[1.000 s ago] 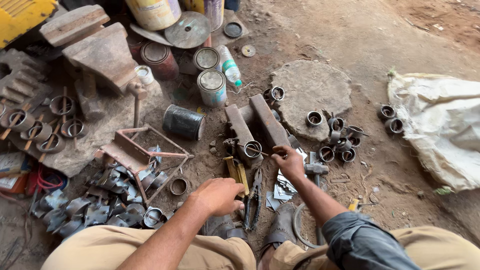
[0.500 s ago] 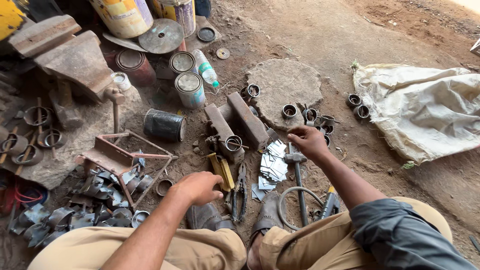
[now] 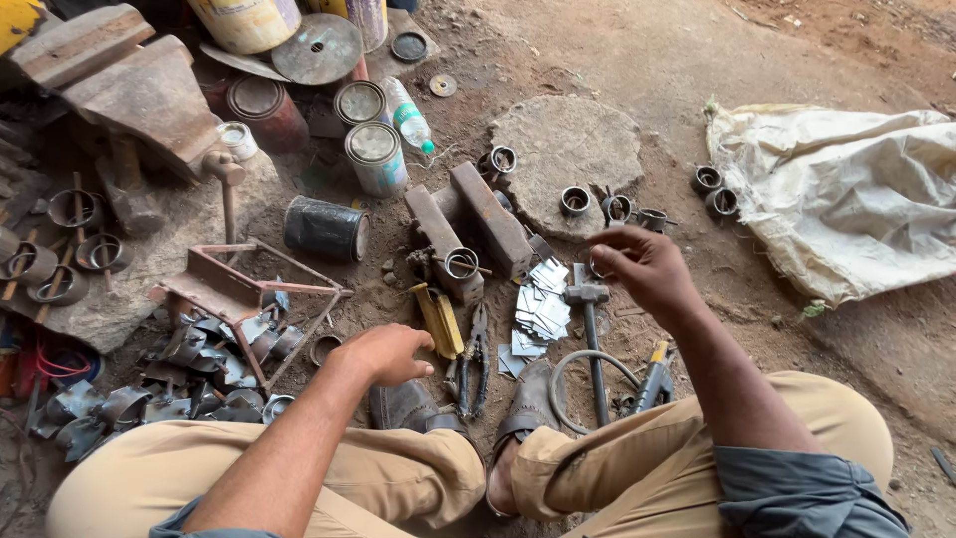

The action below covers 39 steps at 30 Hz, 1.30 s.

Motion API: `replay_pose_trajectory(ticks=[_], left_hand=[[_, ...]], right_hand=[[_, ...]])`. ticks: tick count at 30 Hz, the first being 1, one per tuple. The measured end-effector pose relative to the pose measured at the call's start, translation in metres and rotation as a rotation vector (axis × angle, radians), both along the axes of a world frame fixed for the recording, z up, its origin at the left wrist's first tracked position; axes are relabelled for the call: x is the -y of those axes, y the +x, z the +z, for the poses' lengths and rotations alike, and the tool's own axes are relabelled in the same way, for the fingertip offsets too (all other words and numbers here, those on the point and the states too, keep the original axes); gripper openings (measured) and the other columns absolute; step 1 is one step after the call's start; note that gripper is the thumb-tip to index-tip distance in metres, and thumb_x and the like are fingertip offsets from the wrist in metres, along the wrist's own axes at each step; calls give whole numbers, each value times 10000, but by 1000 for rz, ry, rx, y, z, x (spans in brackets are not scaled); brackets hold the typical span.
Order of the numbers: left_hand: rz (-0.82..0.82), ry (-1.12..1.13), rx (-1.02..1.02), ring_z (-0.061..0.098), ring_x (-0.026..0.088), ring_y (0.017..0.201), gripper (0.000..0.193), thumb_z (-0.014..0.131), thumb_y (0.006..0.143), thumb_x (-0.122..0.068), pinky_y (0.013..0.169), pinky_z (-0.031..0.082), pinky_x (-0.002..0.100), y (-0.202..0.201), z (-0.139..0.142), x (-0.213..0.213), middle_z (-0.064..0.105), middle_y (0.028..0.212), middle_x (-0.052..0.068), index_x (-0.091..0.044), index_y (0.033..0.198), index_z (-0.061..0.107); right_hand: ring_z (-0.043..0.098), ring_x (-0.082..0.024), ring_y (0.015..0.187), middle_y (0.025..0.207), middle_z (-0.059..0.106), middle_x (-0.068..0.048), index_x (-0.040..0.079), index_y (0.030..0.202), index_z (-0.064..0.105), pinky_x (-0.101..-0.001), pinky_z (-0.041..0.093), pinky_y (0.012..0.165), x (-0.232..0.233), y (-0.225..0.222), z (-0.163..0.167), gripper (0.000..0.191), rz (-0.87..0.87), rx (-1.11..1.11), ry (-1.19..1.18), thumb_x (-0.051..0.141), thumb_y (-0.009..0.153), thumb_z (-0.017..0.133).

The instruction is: The person welds small metal rings using a handheld welding torch, creating bright sparks. They pick up rings from a pile, place them on a metal block, weld them, and then set them aside. The person also uses pliers to handle the metal pieces.

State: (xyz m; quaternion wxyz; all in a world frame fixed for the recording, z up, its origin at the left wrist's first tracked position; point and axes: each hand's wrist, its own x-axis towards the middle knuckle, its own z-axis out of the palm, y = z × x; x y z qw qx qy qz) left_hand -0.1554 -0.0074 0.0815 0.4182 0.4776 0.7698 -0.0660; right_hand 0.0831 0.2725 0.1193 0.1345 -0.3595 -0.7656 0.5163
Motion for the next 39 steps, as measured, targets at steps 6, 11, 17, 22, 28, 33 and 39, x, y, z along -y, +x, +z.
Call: replay_pose_trajectory(ticks=[6,11,17,22,28,33,39], left_hand=[[-42,47,-10,573,299,1337,545,701,923,-407,1120,469,432,-6,-24,8,631,1404,111,-210,1418,583],[-23,27,-3,562,291,1347,552,697,916,-418,1128,456,430,-9,-38,11,620,1414,101,-228,1420,574],[-92,66,-16,569,283,1338,526,683,918,-411,1121,464,424,2,-20,10,627,1398,93,-222,1399,589],[-129,22,-19,546,259,1348,557,663,916,-426,1133,449,410,29,33,-5,594,1413,57,-270,1434,531],[-346,112,-7,552,246,1280,544,628,938,-431,1078,443,427,82,86,-33,591,1320,47,-206,1420,514],[-364,167,4,577,242,1219,555,623,931,-422,1032,470,427,88,104,-43,624,1216,27,-239,1446,525],[-302,12,-22,587,246,1222,568,621,954,-443,1062,471,425,78,100,-40,609,1248,44,-229,1463,487]], right_hand=[[687,-115,777,986,766,-76,64,1170,738,-285,589,675,-23,10,-9,244,-207,-46,-49,188,964,693],[687,-99,777,946,749,-50,62,1127,751,-265,582,675,-32,8,-40,207,-338,-102,-114,177,960,712],[683,-110,738,911,730,-26,45,1109,725,-282,570,606,-46,14,-51,200,-463,-278,-267,181,966,689],[679,-114,701,876,728,-46,52,1066,730,-289,566,588,-62,32,-70,185,-537,-165,-206,194,949,715],[667,-201,670,794,718,-118,14,948,736,-374,536,594,-37,77,-107,591,-437,837,126,543,1122,538],[639,-382,1191,1273,661,-208,106,1255,666,-513,518,1022,43,55,-155,510,-642,867,-136,441,873,706],[640,-366,1140,1370,546,-212,74,1375,495,-499,545,975,44,79,-185,672,-1096,821,-216,400,857,773]])
